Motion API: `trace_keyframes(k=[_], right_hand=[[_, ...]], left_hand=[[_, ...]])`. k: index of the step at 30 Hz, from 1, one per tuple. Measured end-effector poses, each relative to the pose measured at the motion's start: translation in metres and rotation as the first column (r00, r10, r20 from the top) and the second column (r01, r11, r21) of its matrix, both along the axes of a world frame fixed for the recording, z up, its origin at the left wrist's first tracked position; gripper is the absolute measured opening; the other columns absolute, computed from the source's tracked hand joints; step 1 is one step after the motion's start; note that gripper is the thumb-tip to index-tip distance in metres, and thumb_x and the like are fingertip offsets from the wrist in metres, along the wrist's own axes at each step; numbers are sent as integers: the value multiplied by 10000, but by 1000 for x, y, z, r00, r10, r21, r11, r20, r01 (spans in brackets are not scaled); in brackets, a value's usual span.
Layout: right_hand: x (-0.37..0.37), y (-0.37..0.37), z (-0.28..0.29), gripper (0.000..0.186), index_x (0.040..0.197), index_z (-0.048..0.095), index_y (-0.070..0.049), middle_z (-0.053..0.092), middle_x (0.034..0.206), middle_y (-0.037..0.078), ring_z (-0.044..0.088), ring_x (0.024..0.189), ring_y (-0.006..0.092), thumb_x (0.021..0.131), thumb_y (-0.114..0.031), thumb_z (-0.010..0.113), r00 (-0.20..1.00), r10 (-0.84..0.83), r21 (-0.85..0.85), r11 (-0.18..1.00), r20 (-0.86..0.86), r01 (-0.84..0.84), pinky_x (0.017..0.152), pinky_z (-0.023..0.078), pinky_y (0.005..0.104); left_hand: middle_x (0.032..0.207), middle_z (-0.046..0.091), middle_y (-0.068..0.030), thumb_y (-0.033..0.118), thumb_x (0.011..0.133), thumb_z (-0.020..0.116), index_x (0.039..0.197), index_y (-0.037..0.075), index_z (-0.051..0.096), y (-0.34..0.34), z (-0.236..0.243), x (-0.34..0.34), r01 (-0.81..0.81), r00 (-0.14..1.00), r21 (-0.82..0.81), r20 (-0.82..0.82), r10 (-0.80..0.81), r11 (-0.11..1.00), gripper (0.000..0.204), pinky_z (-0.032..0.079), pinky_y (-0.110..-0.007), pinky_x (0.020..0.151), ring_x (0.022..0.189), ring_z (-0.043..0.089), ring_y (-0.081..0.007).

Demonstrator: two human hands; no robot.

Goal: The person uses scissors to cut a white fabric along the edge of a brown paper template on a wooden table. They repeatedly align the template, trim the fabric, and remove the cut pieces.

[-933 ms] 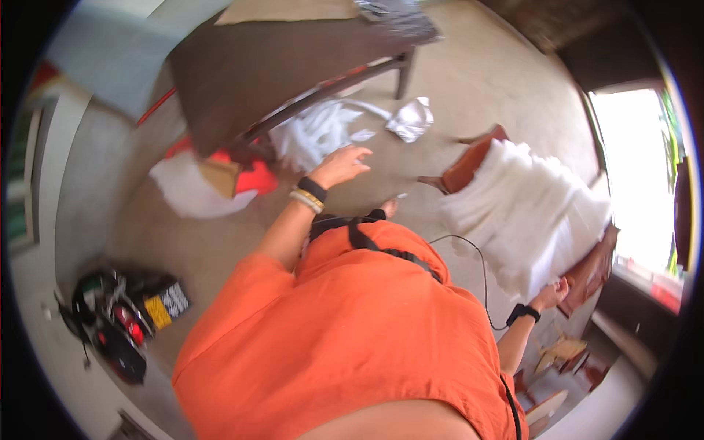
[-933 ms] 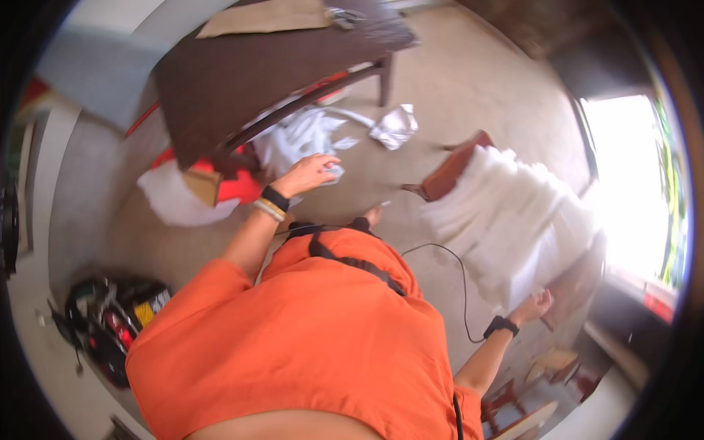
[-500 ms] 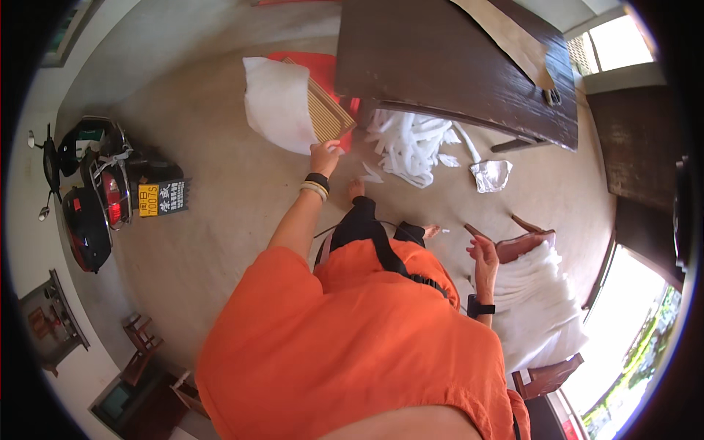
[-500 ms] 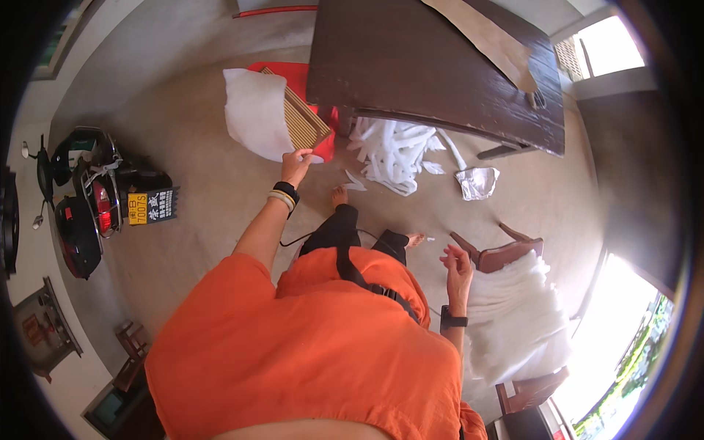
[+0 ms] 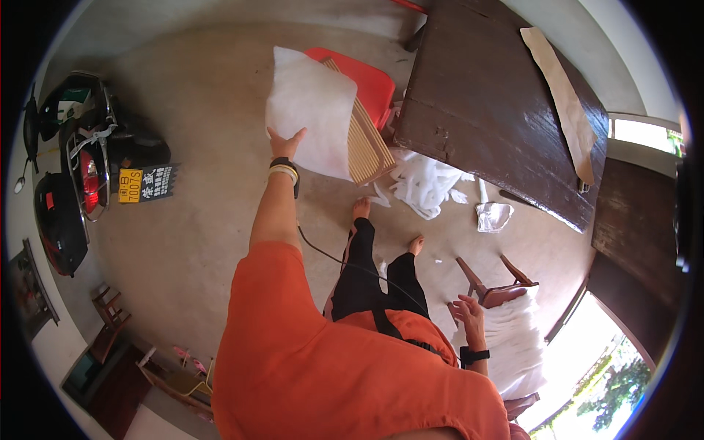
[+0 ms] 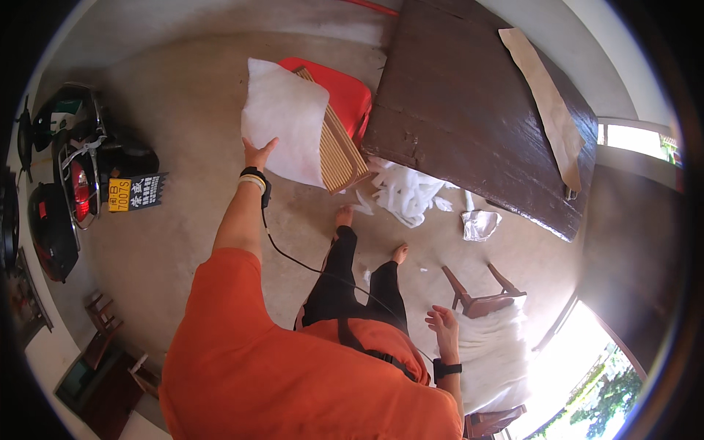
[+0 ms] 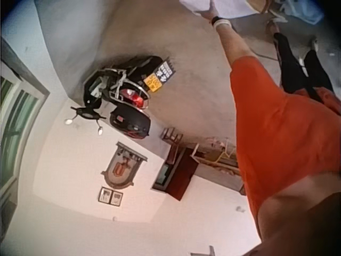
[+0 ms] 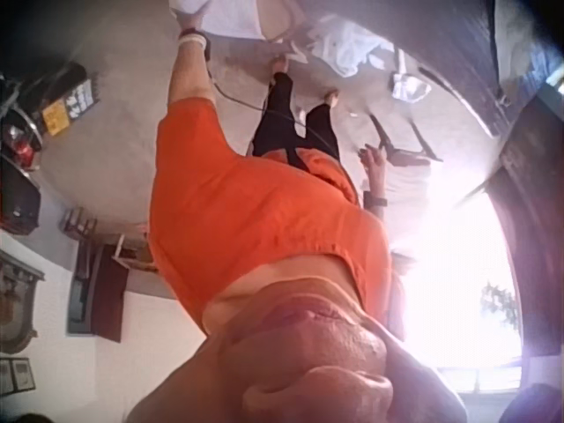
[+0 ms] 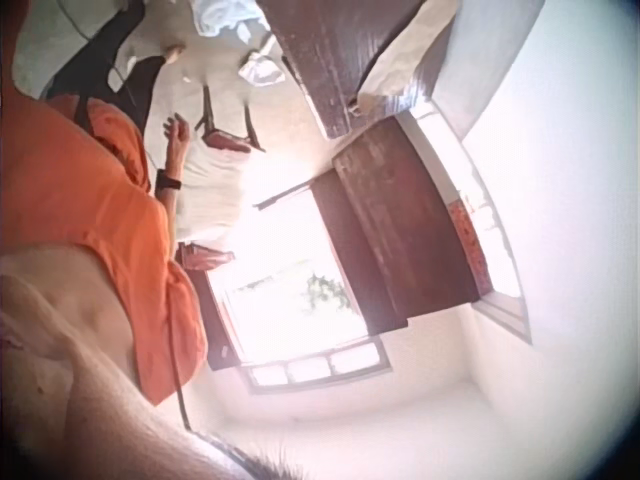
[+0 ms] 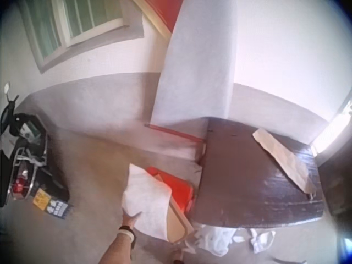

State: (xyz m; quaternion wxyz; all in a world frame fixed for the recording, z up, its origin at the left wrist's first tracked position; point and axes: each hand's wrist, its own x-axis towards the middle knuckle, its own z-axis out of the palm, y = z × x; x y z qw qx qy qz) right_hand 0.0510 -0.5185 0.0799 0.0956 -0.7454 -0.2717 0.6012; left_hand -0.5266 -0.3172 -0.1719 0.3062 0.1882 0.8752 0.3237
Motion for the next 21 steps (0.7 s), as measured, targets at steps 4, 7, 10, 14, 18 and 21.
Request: trace_keyframes(k=[4,7,10,14,18,21], right_hand=[[-12,19,1,340,1197,539,6,655,1004,86,640,872,143,953,-230,541,998,53,-6,999,-22,-53,743,496,245],[-17,30,2,330,1187,532,16,655,989,79,634,863,135,952,-216,546,999,27,14,1000,-39,-26,744,490,238],[-22,32,4,291,1181,537,0,656,982,68,627,861,121,957,-186,540,999,20,-11,1000,-36,-21,735,481,225],[-31,33,4,343,1218,537,-35,646,1043,91,640,915,163,963,-266,539,988,145,-1,989,-52,-145,777,503,268],[-43,46,4,339,1223,535,-36,645,1033,80,637,917,157,963,-254,534,976,207,51,978,-75,-203,786,499,269],[-51,59,5,290,1176,568,-28,660,998,72,641,881,140,955,-213,541,977,196,112,976,-86,-186,754,497,255]], left_hand=[[1508,276,-186,523,577,834,1503,117,86,12,-3,-14,8,999,-56,36,-6,998,1258,129,-565,1122,1389,284,-322],[1516,260,-173,513,594,824,1500,129,80,17,15,-14,-92,974,-206,-220,45,974,1233,114,-587,1116,1382,291,-323],[1419,421,-179,485,624,805,1457,93,248,18,27,-17,-23,991,-224,-137,-8,974,1076,101,-631,1093,1327,381,-306],[1107,639,-164,353,686,755,1229,27,537,7,21,-28,188,982,-94,16,-187,978,670,359,-509,973,1057,585,-295],[913,681,-116,205,741,684,1050,-23,624,-15,34,-28,100,966,314,198,-168,944,389,477,-345,747,798,627,-224],[876,660,-85,129,786,632,1027,-55,606,-50,90,-21,51,982,410,147,-121,911,305,476,-298,712,759,586,-159]])
